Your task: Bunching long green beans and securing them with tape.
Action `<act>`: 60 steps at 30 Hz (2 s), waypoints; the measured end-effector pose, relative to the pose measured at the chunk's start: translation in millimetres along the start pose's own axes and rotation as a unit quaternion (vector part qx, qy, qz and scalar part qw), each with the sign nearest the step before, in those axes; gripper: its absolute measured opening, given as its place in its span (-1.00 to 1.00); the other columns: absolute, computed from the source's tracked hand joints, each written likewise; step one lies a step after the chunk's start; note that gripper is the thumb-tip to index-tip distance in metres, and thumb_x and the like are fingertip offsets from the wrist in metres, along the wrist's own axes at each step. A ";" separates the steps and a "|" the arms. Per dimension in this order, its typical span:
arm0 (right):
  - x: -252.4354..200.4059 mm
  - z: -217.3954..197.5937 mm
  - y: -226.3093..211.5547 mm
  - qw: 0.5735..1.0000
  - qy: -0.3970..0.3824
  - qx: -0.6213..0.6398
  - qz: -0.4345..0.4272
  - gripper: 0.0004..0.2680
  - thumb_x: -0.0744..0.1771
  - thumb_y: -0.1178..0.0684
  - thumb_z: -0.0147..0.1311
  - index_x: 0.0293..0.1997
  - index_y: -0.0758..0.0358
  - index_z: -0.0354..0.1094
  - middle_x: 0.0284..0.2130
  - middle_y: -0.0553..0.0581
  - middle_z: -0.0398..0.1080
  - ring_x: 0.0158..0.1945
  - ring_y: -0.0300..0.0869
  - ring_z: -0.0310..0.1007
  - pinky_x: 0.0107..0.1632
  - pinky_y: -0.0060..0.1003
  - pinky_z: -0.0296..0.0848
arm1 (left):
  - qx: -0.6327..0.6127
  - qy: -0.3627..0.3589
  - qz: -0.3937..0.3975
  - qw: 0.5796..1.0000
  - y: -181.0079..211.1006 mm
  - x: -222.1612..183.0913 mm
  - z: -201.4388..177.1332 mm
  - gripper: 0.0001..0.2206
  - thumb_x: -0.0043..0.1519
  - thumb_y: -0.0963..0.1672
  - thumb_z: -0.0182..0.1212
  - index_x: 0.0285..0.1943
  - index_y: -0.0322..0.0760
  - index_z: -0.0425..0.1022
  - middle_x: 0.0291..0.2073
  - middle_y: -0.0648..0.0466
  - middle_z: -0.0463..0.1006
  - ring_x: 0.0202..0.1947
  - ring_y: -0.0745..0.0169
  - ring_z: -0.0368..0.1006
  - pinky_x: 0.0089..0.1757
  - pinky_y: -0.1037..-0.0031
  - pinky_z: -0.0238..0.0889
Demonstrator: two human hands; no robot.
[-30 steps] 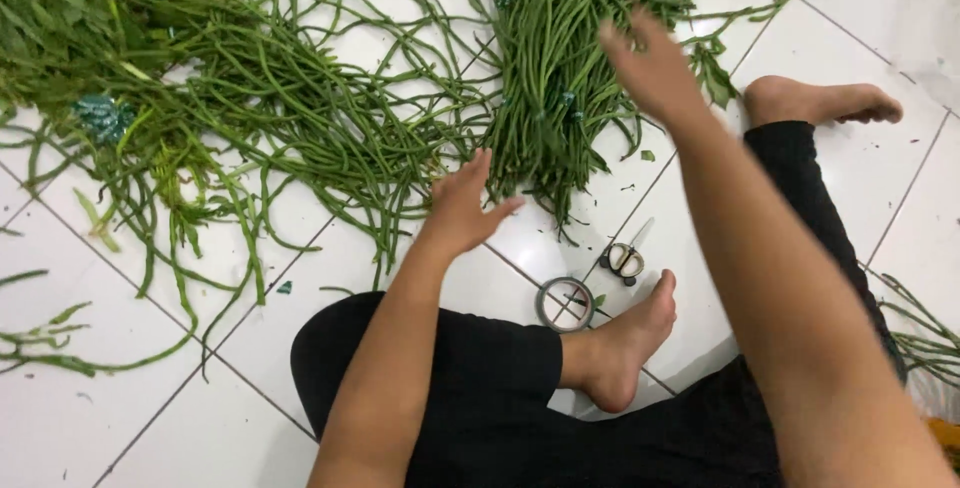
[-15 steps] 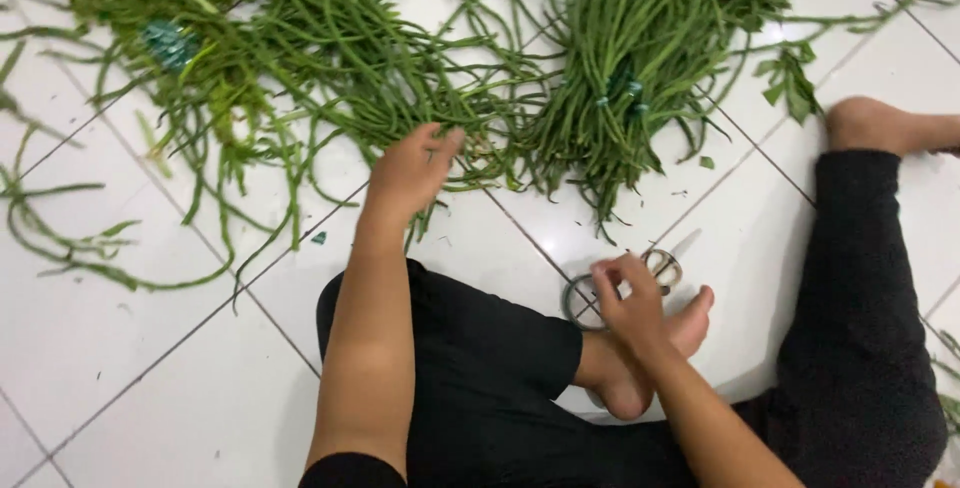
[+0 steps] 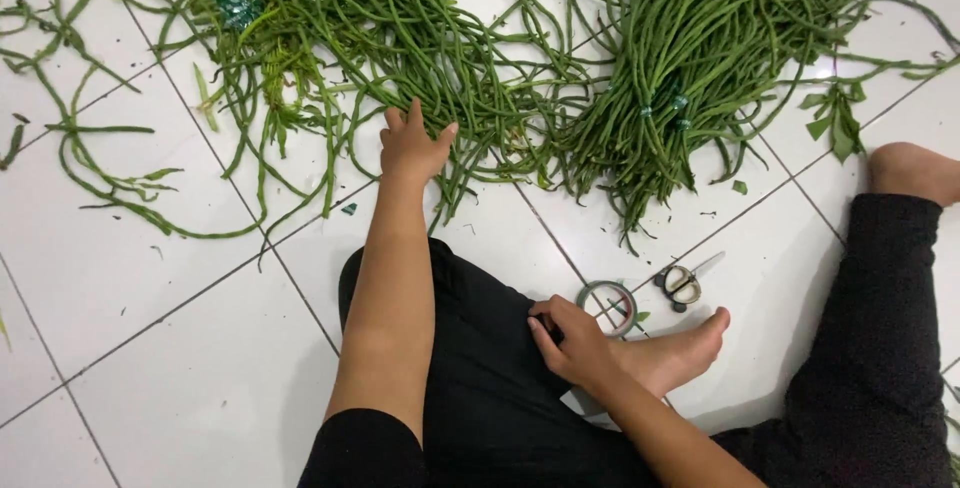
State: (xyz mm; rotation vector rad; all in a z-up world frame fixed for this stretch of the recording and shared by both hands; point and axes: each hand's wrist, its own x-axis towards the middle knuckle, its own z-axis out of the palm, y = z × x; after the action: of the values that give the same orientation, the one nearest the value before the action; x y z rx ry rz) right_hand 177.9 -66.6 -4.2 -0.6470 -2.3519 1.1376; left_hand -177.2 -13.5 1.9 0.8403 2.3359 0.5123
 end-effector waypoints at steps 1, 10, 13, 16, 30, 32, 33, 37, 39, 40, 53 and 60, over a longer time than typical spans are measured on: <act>1.6 -3.3 -5.9 1.000 -0.011 0.005 0.023 -0.93 0.30 0.12 0.14 -0.20 0.21 0.46 -0.56 0.05 0.38 -0.52 -0.14 0.40 -0.39 -0.34 0.39 | 0.040 0.002 -0.026 0.999 -2.7 9.9 9.2 -0.27 0.34 0.16 0.00 0.60 -0.22 -0.08 0.44 -0.19 -0.10 0.34 -0.34 0.09 0.10 -0.03 0.31; 7.4 -2.9 -5.9 0.999 0.011 0.030 -0.009 -0.95 0.33 0.11 0.12 -0.24 0.19 0.48 -0.68 0.09 0.30 -0.63 -0.09 0.40 -0.53 -0.31 0.37 | -0.058 0.139 0.016 0.988 -17.9 28.0 31.9 -0.82 0.34 -0.20 0.16 0.06 -0.36 0.32 0.08 -0.31 0.23 0.05 -0.20 0.43 -0.14 0.14 0.49; 6.9 -4.2 -5.2 0.999 0.006 0.034 -0.002 -0.94 0.33 0.11 0.12 -0.24 0.20 0.48 -0.67 0.11 0.31 -0.63 -0.07 0.41 -0.53 -0.30 0.37 | -0.094 0.189 0.053 0.976 -5.2 17.2 26.6 -0.89 0.34 -0.22 0.16 -0.02 -0.42 0.41 -0.11 -0.23 0.40 -0.04 -0.12 0.54 -0.17 0.12 0.51; 7.1 -4.4 -5.7 0.999 0.002 0.034 0.007 -0.95 0.33 0.12 0.12 -0.23 0.20 0.48 -0.67 0.12 0.32 -0.63 -0.06 0.41 -0.53 -0.28 0.37 | -0.081 0.204 0.076 0.973 18.1 -5.6 16.9 -0.88 0.34 -0.19 0.17 -0.03 -0.39 0.48 -0.21 -0.18 0.53 -0.10 -0.12 0.57 -0.19 0.13 0.52; -3.9 5.1 12.7 0.995 0.008 0.077 0.056 -0.95 0.33 0.15 0.11 -0.21 0.20 0.50 -0.66 0.12 0.32 -0.62 -0.11 0.37 -0.52 -0.29 0.36 | -0.351 -0.019 0.255 0.901 55.5 -63.8 44.5 -0.71 0.16 -0.12 0.43 0.00 -0.24 0.50 -0.20 0.03 0.60 -0.11 0.20 0.56 -0.01 0.33 0.34; -5.6 6.3 16.4 0.992 0.014 0.105 0.076 -0.93 0.34 0.15 0.11 -0.20 0.24 0.51 -0.66 0.15 0.35 -0.61 -0.12 0.38 -0.50 -0.28 0.35 | -0.427 -0.085 0.255 0.863 59.3 -70.0 43.1 -0.64 0.17 -0.11 0.46 0.07 -0.33 0.50 -0.17 -0.01 0.59 -0.16 0.26 0.54 -0.06 0.35 0.41; -5.2 7.0 19.4 0.992 0.018 0.102 0.077 -0.93 0.34 0.15 0.11 -0.20 0.24 0.51 -0.66 0.15 0.35 -0.61 -0.12 0.38 -0.50 -0.28 0.35 | -0.427 -0.088 0.258 0.862 62.7 -72.2 42.3 -0.64 0.17 -0.11 0.46 0.07 -0.33 0.50 -0.17 -0.01 0.59 -0.16 0.26 0.54 -0.06 0.35 0.41; -2.6 6.3 26.9 0.981 0.079 0.136 0.112 -0.90 0.34 0.18 0.10 -0.09 0.26 0.46 -0.56 0.16 0.39 -0.51 -0.13 0.39 -0.41 -0.25 0.37 | -0.488 -0.140 0.258 0.822 71.2 -82.2 42.5 -0.59 0.14 -0.11 0.51 0.09 -0.37 0.49 -0.16 0.00 0.57 -0.18 0.33 0.53 -0.10 0.42 0.47; 6.1 0.5 26.6 0.975 0.109 0.148 0.127 -0.87 0.34 0.19 0.10 -0.04 0.27 0.43 -0.51 0.16 0.39 -0.45 -0.14 0.38 -0.36 -0.22 0.37 | -0.501 -0.160 0.254 0.812 73.5 -84.9 42.3 -0.58 0.13 -0.12 0.52 0.10 -0.38 0.48 -0.16 0.02 0.57 -0.19 0.36 0.53 -0.10 0.45 0.48; 10.9 -4.6 25.1 0.966 0.147 0.157 0.140 -0.82 0.34 0.21 0.11 0.05 0.30 0.38 -0.36 0.18 0.41 -0.31 -0.11 0.40 -0.23 -0.22 0.39 | -0.511 -0.178 0.254 0.802 74.9 -86.3 43.6 -0.57 0.14 -0.13 0.51 0.11 -0.39 0.47 -0.16 0.01 0.56 -0.19 0.35 0.52 -0.11 0.44 0.49; 71.1 -67.6 31.3 0.976 0.193 -0.085 -0.048 -0.84 0.35 0.12 0.17 0.01 0.02 0.54 0.03 -0.04 0.51 0.36 0.05 0.25 0.43 -0.09 0.07 | -0.287 -0.504 0.353 0.734 83.3 -118.2 23.3 -0.73 0.24 -0.12 0.35 0.07 -0.30 0.52 -0.24 0.00 0.56 -0.29 0.33 0.51 -0.18 0.44 0.43; 54.8 -78.2 35.4 0.949 0.299 -0.088 0.047 -0.85 0.44 0.34 -0.12 -0.13 0.29 0.39 -0.40 0.24 0.46 -0.25 0.19 0.52 -0.04 0.02 0.51 | -0.306 -0.457 0.338 0.763 69.8 -108.1 -11.2 -0.51 0.21 -0.15 0.37 0.26 -0.25 0.21 -0.25 -0.01 0.56 -0.31 0.32 0.51 -0.17 0.53 0.37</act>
State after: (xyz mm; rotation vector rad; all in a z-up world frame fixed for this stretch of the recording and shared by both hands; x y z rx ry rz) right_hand 187.0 31.6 21.4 -1.0122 -1.9163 0.6400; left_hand -86.4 -37.2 90.7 1.2106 0.8340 0.8437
